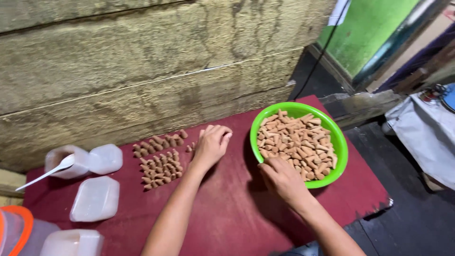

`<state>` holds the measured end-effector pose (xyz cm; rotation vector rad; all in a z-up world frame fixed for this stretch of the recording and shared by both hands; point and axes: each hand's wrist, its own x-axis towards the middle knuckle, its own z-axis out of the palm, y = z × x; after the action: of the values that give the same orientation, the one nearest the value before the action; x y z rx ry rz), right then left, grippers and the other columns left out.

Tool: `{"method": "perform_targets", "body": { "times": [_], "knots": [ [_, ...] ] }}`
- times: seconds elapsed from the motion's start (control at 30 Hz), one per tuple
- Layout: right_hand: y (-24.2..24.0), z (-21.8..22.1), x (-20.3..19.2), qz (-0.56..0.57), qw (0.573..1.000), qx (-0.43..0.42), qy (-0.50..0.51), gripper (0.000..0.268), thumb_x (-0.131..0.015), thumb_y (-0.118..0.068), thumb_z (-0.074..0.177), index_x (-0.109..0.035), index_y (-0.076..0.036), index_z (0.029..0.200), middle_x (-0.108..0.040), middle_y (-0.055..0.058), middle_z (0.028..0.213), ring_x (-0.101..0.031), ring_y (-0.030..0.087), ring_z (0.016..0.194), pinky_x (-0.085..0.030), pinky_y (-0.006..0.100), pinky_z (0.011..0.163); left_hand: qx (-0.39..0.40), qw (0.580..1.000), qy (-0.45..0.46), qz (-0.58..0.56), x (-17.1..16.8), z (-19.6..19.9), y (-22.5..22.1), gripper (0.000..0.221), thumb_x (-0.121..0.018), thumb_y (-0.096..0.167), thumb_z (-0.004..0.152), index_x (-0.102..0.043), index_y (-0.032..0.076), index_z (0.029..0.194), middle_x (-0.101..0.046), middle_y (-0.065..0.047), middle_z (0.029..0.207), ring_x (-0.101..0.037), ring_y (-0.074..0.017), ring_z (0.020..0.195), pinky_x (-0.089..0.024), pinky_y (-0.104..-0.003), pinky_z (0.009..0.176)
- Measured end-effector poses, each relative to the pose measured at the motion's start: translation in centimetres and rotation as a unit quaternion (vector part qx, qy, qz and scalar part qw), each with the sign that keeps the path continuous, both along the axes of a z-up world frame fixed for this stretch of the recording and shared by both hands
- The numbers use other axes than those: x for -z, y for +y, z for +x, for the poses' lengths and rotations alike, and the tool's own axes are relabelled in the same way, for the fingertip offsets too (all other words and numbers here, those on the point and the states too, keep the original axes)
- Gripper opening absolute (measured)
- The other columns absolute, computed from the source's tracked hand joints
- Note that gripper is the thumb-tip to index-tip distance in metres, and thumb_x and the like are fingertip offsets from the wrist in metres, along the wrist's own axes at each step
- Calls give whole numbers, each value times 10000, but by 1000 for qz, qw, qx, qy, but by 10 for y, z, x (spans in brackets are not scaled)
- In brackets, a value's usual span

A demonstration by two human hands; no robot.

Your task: Arranging incense cones into organized rows on a work surface.

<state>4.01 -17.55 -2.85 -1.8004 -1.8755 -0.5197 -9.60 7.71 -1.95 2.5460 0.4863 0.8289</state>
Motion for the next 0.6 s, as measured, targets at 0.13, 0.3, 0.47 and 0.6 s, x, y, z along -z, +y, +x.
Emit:
{"method": "perform_targets", "body": {
  "times": [0.13,0.3,0.47,0.6],
  "knots": [
    [-28,37,6,-8,999,44,15,195,-679,-165,860,-677,-105,1045,-635,109,1026,-669,318,923,-566,412,791,66,997,38,-18,-6,46,-26,243,-548,282,1019,-683,249,1218,-673,-28,1056,-638,-279,1063,-500,-440,843],
    [-41,64,-2,33,982,145,117,133,-672,-151,922,-739,-139,1037,-679,96,987,-703,319,960,-571,416,833,40,991,125,13,-2,97,-46,287,-685,287,925,-715,152,1177,-518,-62,1210,-571,-346,1097,-476,-439,863],
    [-14,94,-19,29,981,150,122,158,-679,-193,932,-721,-113,1062,-681,125,996,-698,355,987,-555,461,862,18,993,113,0,9,113,-48,200,-740,267,883,-721,125,1022,-542,-55,1169,-575,-355,1094,-482,-468,867],
    [22,105,-15,-117,964,208,114,257,-651,-353,941,-730,-183,1117,-715,90,994,-697,348,994,-552,484,830,-8,989,120,-87,13,119,-46,194,-772,295,861,-724,133,955,-535,-33,1156,-539,-352,1141,-483,-511,920]
  ]
}}
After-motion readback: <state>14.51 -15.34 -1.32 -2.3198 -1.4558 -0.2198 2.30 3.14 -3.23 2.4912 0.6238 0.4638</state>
